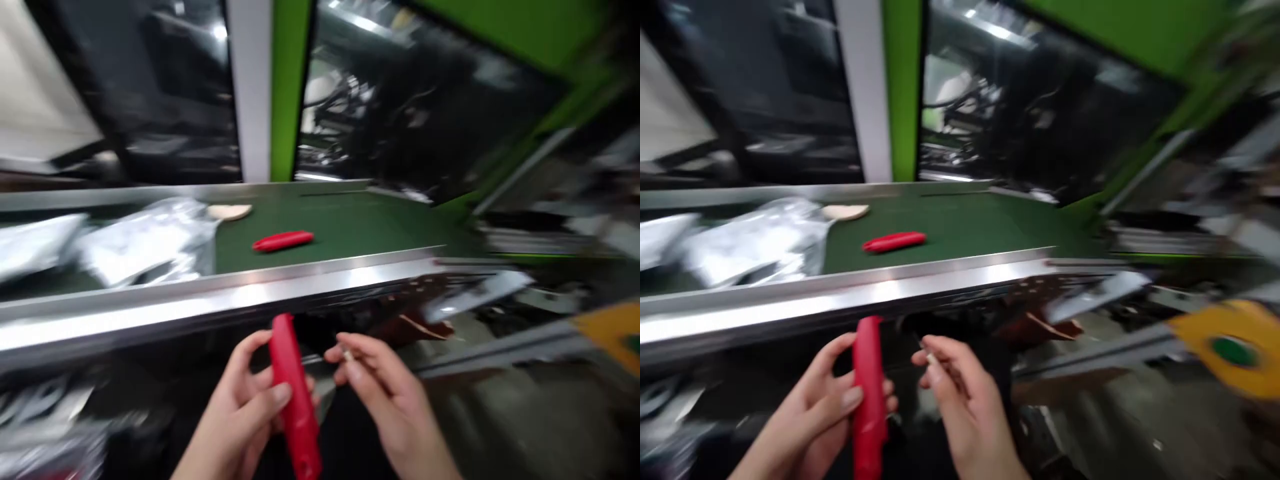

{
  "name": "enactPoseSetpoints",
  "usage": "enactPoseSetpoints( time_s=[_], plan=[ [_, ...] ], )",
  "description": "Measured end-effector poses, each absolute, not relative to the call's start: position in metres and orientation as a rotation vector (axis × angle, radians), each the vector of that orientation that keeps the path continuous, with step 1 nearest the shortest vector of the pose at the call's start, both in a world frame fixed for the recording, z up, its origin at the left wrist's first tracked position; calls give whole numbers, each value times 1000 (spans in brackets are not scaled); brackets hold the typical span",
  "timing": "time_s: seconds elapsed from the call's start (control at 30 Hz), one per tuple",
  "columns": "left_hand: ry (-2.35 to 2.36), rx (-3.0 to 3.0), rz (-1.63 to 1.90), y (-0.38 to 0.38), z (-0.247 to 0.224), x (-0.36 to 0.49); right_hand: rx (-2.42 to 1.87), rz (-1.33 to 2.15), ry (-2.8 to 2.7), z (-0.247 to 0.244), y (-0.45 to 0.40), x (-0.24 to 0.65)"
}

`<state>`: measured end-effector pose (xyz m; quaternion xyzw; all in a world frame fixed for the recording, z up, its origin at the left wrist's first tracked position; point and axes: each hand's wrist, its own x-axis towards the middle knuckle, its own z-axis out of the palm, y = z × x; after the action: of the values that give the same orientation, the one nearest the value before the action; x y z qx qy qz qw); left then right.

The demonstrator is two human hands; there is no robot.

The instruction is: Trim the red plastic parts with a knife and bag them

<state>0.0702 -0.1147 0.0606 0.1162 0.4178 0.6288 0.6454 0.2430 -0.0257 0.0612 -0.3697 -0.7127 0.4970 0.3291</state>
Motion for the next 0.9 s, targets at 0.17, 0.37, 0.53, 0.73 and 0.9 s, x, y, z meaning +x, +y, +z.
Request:
enactPoseSetpoints(
  time_s=[0.17,0.37,0.53,0.73,0.9],
  plan=[
    [1026,176,1546,-140,65,71,-757,885,-2256,57,-36,229],
    [941,70,1572,-171,54,68,-578,774,-2377,51,-45,216],
    [764,-11,1642,-177,48,70,-406,692,-2398,54,-46,209],
    [807,-3,1633,-179,50,75,-194,552,-2469,59,-44,200],
    [733,38,1639,-180,44,76,-142,459,-2520,60,-41,199]
  ],
)
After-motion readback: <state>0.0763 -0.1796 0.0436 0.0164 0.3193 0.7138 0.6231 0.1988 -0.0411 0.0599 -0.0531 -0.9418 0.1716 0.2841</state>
